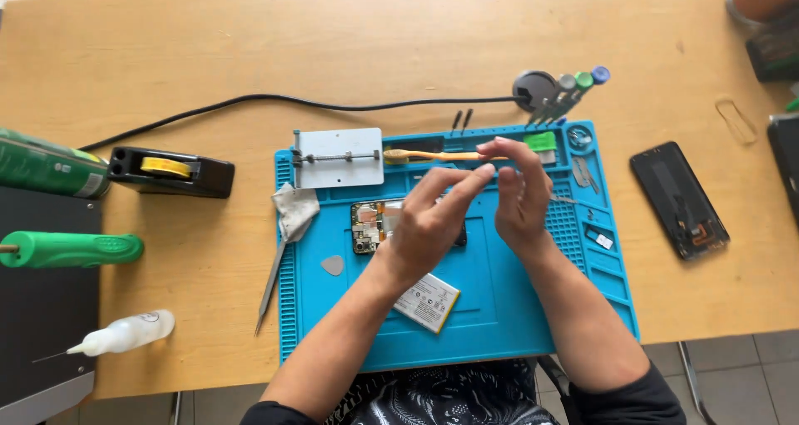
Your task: Disassembling a smartphone by removing internal screws and prying the frame apart at a repair station.
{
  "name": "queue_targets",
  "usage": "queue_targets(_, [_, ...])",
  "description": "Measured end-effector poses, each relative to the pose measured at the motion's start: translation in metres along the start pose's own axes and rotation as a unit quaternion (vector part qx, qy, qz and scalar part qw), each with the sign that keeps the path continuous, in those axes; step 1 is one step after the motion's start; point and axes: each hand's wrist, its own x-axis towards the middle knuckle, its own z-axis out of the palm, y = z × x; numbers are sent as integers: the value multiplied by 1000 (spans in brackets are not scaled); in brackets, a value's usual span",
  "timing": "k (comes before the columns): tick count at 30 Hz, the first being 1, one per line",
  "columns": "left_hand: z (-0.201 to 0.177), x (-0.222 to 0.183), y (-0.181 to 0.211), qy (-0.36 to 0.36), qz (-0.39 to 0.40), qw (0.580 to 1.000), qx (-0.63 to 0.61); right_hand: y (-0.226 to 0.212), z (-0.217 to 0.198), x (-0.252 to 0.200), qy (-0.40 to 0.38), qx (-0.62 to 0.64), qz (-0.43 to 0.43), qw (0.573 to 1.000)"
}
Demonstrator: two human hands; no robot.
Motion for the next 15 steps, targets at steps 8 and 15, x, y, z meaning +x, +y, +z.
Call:
queue_targets(8, [-10, 8, -3, -3, -10, 999, -38, 11, 2, -20, -33, -24, -2, 999])
queue_targets(15, [-7, 4, 3, -11, 17, 1000, 0, 5, 6, -10, -42, -35, -16, 998])
